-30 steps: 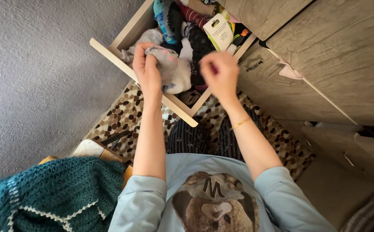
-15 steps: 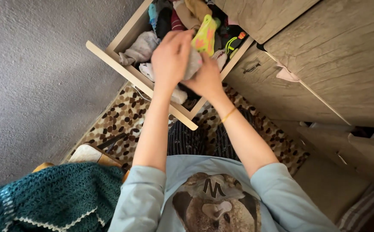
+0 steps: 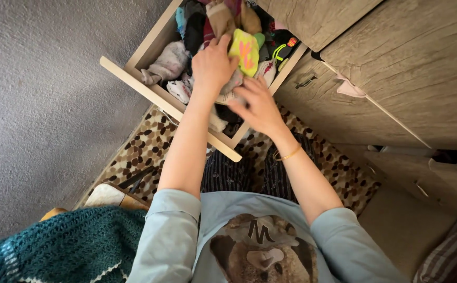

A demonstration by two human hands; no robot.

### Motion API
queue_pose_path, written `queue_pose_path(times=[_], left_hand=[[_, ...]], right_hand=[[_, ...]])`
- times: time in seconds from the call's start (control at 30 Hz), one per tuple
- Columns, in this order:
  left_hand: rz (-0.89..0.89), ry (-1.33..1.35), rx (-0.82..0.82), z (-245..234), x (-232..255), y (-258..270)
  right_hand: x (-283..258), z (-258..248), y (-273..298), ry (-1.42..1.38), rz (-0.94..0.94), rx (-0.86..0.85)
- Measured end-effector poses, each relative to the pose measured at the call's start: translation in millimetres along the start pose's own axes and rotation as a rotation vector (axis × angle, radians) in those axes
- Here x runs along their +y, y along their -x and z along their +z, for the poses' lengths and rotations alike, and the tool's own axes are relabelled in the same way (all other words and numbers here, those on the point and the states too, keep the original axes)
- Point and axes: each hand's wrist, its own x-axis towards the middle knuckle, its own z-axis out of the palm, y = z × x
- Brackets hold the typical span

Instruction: Organizing socks into a dresser drawer and folding a shirt on a bed.

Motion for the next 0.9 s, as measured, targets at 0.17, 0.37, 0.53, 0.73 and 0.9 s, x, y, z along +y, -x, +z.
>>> queue_pose_path(times=[0.17,0.37,0.53,0.73,0.9], left_hand=[[-0.036,-0.010,-0.009,-14,-7,11],[-0.054,-0.017,-0.089,-48,-21,34],[-0.040,0.014,-0.076,-79,-32,41],[-0.143,0.093,0.087,-76,-10,-1],[-0.060,0.073,-0.047,-38,-15,-20]], right_hand=[[36,-4,-19,-0.107,0.266,0.286],[39,10,-71,0.109,0.282,0.144],[15,14,-71,0.173,0.358,-0.085],[-4,6,-60,0.189,0.223,-0.167],[15,10,-49,0.182,-0.014,0.005]])
